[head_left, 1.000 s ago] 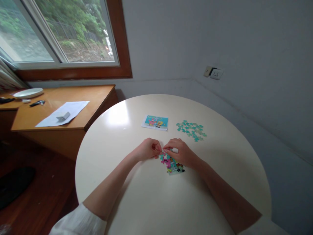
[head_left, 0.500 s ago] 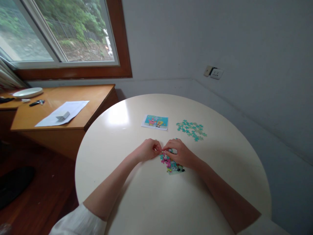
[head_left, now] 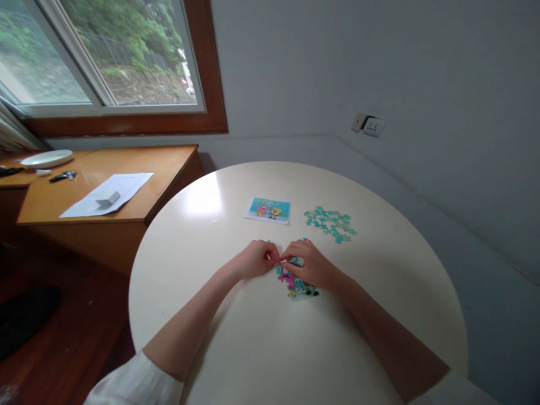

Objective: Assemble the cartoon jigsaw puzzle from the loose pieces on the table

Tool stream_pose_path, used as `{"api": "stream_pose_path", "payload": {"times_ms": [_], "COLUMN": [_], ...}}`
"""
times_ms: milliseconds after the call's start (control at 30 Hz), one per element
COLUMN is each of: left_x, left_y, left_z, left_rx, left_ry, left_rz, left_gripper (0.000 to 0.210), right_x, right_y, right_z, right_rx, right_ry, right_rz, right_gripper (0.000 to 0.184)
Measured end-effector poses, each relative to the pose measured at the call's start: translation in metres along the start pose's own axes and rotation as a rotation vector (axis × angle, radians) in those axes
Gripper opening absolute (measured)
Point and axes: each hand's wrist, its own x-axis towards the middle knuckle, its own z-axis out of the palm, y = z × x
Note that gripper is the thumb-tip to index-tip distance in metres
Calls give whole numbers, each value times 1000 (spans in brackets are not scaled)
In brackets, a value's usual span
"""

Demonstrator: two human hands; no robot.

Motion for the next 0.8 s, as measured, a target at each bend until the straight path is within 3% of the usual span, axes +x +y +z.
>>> {"api": "stream_pose_path", "payload": {"times_ms": [800], "left_x": [-1], "left_y": [7], "left_z": [-1], "left_rx": [26], "left_ry": [-23], "left_rz": [-13], "left_gripper": [20], "right_x": [1], "right_y": [0], "right_z": [1], "right_rx": [-18], "right_ry": [3], "right_rz": [-15], "right_gripper": [6]}}
